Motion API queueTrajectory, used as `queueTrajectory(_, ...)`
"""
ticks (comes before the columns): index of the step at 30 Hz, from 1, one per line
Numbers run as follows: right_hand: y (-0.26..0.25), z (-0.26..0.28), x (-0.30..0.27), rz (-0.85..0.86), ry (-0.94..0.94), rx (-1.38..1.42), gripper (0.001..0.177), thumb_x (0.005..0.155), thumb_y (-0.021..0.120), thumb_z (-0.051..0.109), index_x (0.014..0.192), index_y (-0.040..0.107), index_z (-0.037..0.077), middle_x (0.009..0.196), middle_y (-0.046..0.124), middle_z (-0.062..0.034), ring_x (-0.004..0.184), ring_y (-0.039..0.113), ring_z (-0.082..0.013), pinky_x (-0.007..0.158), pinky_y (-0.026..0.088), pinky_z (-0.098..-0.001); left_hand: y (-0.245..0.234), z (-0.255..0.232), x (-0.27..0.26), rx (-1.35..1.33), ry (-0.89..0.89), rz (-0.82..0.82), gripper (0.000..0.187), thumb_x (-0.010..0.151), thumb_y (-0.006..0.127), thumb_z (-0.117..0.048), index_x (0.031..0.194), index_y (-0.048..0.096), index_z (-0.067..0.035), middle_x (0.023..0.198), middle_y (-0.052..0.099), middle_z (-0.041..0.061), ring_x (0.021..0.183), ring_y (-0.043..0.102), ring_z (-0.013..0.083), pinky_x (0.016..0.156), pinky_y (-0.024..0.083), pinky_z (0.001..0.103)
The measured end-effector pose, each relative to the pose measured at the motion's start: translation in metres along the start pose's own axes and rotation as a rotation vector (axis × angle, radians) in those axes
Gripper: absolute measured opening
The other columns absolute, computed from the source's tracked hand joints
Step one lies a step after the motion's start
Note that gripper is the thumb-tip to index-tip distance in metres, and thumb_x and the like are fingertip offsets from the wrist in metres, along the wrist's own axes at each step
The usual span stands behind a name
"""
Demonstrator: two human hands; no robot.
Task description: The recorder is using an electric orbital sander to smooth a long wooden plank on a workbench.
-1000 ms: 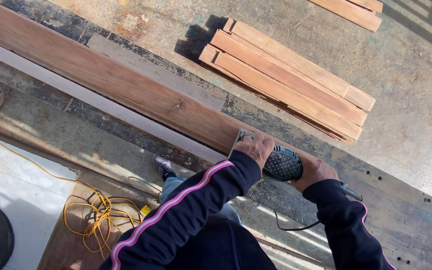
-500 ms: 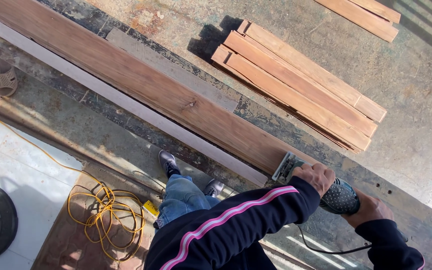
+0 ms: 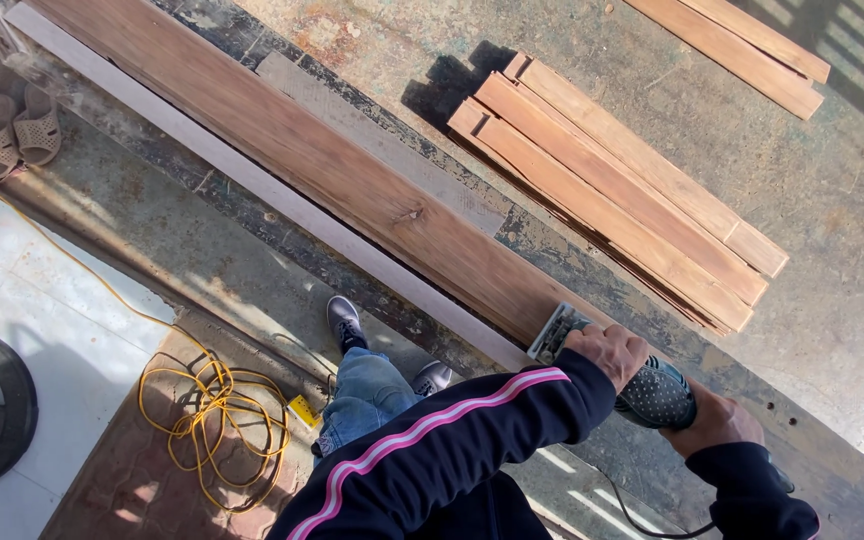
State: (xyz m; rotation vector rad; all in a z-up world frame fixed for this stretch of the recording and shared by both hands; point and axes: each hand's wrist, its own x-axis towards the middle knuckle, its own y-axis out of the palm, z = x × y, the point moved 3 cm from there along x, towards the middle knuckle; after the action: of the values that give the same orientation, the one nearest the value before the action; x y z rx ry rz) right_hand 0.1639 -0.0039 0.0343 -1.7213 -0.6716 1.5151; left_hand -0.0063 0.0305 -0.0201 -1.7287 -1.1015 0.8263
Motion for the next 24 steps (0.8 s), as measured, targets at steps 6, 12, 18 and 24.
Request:
queueTrajectory(6, -0.014, 0.044, 0.0, -0.012, -0.025, -0.04, 0.081, 0.068, 0.087, 0.042, 0.142, 0.056, 0.04, 0.107, 0.08, -0.0037, 0.101, 0.077, -0.0279, 0.091, 0.062, -0.0432, -0.027, 0.039, -0.004, 0.007, -0.015, -0.012, 0.025, 0.093, 0.064, -0.023, 0.117, 0.062, -0.016, 0.109, 0.067, 0.008, 0.092, 0.071, 0.0293, 0.069, 0.058, 0.045)
queueTrajectory(12, -0.033, 0.091, -0.002, -0.035, -0.041, 0.026, 0.078, 0.067, 0.086, 0.046, 0.139, 0.056, 0.043, 0.105, 0.08, -0.0046, 0.1, 0.077, -0.0301, 0.09, 0.061, -0.0455, -0.047, 0.076, -0.005, 0.045, -0.008, -0.066, 0.025, 0.093, 0.066, -0.022, 0.117, 0.062, -0.015, 0.11, 0.067, 0.008, 0.094, 0.071, 0.0298, 0.068, 0.06, 0.042)
queueTrajectory(18, -0.042, 0.127, 0.007, -0.011, -0.068, -0.03, 0.069, 0.071, 0.083, 0.045, 0.135, 0.059, 0.038, 0.104, 0.08, -0.0075, 0.099, 0.077, -0.0321, 0.09, 0.061, -0.0464, -0.078, 0.114, -0.008, 0.043, -0.007, -0.039, 0.022, 0.095, 0.065, -0.019, 0.116, 0.062, -0.015, 0.109, 0.066, 0.008, 0.094, 0.071, 0.0292, 0.069, 0.059, 0.042)
queueTrajectory(24, -0.052, 0.173, 0.012, -0.015, -0.083, -0.002, 0.061, 0.072, 0.081, 0.044, 0.13, 0.063, 0.035, 0.105, 0.079, -0.0067, 0.101, 0.076, -0.0314, 0.091, 0.061, -0.0457, -0.094, 0.157, -0.008, 0.023, -0.004, -0.043, 0.023, 0.093, 0.067, -0.018, 0.115, 0.062, -0.014, 0.11, 0.066, 0.009, 0.096, 0.07, 0.0305, 0.071, 0.06, 0.042)
